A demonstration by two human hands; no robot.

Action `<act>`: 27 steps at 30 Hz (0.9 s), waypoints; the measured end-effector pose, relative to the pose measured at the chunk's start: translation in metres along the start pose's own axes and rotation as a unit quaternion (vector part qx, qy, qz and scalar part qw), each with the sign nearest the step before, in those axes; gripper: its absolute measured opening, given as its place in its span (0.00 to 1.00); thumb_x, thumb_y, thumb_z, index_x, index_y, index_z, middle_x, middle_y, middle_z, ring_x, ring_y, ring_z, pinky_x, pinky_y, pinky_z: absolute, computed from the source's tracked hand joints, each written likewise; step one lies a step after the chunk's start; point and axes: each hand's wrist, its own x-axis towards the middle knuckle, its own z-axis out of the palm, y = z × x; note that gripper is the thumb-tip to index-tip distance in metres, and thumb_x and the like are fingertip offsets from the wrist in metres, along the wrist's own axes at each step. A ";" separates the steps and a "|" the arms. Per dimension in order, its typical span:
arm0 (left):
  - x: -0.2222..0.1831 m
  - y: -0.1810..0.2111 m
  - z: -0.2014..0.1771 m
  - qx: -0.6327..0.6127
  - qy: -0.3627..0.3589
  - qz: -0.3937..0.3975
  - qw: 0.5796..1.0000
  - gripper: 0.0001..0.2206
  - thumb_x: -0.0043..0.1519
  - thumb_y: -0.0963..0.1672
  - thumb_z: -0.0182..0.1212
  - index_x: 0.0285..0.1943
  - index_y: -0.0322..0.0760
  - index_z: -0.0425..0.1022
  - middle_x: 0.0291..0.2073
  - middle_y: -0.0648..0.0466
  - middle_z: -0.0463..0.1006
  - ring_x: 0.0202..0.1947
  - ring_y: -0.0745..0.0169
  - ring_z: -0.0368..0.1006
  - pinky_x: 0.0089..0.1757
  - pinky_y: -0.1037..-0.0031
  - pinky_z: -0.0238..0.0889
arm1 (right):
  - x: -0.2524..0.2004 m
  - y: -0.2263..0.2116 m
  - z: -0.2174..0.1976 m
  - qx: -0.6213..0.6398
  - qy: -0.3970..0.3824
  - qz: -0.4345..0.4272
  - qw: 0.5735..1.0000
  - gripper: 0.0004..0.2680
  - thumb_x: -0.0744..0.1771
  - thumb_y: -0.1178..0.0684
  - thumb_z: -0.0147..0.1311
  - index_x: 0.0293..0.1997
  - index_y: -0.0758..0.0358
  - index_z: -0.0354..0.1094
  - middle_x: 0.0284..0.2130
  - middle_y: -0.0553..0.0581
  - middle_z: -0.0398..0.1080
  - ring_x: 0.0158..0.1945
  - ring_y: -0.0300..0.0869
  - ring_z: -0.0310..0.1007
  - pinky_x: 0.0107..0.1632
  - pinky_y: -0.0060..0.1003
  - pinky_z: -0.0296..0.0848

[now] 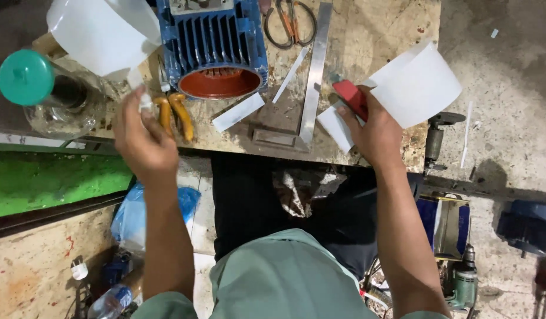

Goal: Measuring and cutting white insulation material using a utility knife, scissors, and a metal ruler on a workbench.

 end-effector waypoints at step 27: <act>-0.077 0.116 0.039 -0.127 0.130 -0.232 0.955 0.24 0.43 0.34 0.87 0.42 0.34 0.74 0.38 0.44 0.80 0.38 0.57 0.77 0.39 0.71 0.71 | -0.006 -0.025 -0.005 0.026 0.036 0.020 0.999 0.33 0.66 0.33 0.62 0.74 0.63 0.54 0.57 0.67 0.73 0.61 0.55 0.73 0.61 0.56 0.67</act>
